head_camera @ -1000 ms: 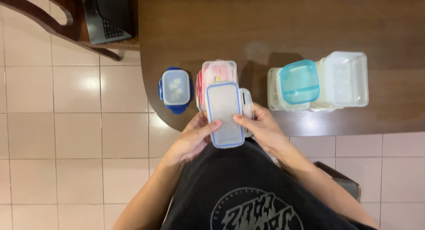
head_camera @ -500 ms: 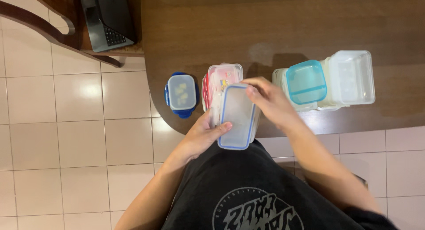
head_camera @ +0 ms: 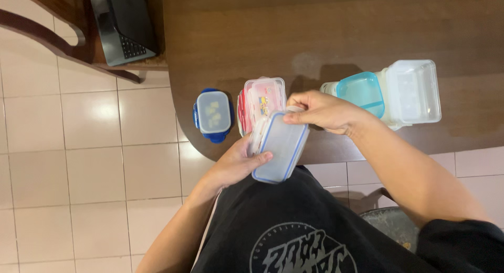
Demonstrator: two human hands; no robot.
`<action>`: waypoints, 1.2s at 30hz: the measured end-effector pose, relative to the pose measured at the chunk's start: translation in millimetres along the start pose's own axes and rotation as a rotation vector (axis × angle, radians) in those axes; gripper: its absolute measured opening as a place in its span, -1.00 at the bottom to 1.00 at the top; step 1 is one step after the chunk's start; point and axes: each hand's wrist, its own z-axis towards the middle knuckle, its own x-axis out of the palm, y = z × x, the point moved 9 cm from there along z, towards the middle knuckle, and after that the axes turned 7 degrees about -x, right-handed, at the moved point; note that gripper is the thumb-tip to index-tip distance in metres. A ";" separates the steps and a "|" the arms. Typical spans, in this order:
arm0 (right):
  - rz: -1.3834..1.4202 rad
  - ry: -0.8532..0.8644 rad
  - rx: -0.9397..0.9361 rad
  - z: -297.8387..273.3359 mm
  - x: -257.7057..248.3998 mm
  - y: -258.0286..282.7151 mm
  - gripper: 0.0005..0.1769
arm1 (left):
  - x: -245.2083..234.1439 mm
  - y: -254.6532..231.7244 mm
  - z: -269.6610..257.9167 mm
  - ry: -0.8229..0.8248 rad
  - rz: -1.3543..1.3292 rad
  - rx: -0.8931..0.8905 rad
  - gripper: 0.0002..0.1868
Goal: The person opens several plastic food containers with colorful lids on a wooden table, removes the lids, and stacks the containers and lids into separate piles. The person handles each container one at a time, aligning lids with their corresponding bases before stacking them.
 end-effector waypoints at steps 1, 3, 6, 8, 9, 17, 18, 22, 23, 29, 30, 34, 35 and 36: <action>-0.017 -0.038 -0.032 1.8 -1.3 0.5 -0.56 | -0.1 0.8 -0.9 -0.011 -0.015 0.006 -0.40; -0.211 -0.165 -0.178 -0.3 -9.0 12.4 -0.60 | 0.5 -0.2 -0.4 -0.030 -0.041 0.021 -0.39; -0.245 -0.458 -0.406 -10.9 -10.9 27.8 -0.53 | -6.7 -5.2 3.5 -0.116 -0.292 0.042 -0.33; -0.072 -0.663 -0.411 -23.5 -14.3 19.4 -0.54 | -20.1 -7.9 9.7 -0.258 -0.476 0.042 -0.37; 0.070 -0.754 -0.332 -26.2 -11.3 4.7 -0.59 | -27.6 -8.5 12.0 -0.330 -0.568 0.041 -0.38; 0.215 -0.607 -0.100 -32.0 52.7 -25.2 -0.65 | -31.5 -39.0 24.9 -0.332 -0.671 0.292 -0.48; 0.180 -0.637 -0.088 -33.0 50.8 -24.3 -0.65 | -29.4 -42.7 25.0 -0.324 -0.652 0.331 -0.49; 0.231 -0.687 -0.091 -35.9 46.2 -27.8 -0.67 | -22.2 -42.3 26.3 -0.354 -0.631 0.337 -0.50; 0.255 -0.691 -0.130 -35.0 45.0 -26.9 -0.67 | -21.4 -43.3 27.3 -0.343 -0.646 0.333 -0.50; 0.459 -0.665 -0.302 -27.3 47.5 -33.3 -0.71 | -18.0 -43.5 28.1 -0.317 -0.709 0.312 -0.49; 0.461 -0.655 -0.304 -27.3 48.2 -35.2 -0.71 | -17.2 -41.7 28.5 -0.318 -0.722 0.305 -0.49; 0.580 -0.721 -0.235 -29.4 51.6 -51.4 -0.60 | -17.4 -43.9 29.1 -0.367 -0.636 0.382 -0.49; 0.551 -0.717 -0.235 -30.9 51.9 -51.1 -0.59 | -16.8 -42.3 29.6 -0.353 -0.650 0.375 -0.50; 0.523 -0.713 -0.234 -32.2 51.5 -50.4 -0.57 | -16.6 -40.9 30.3 -0.340 -0.663 0.367 -0.50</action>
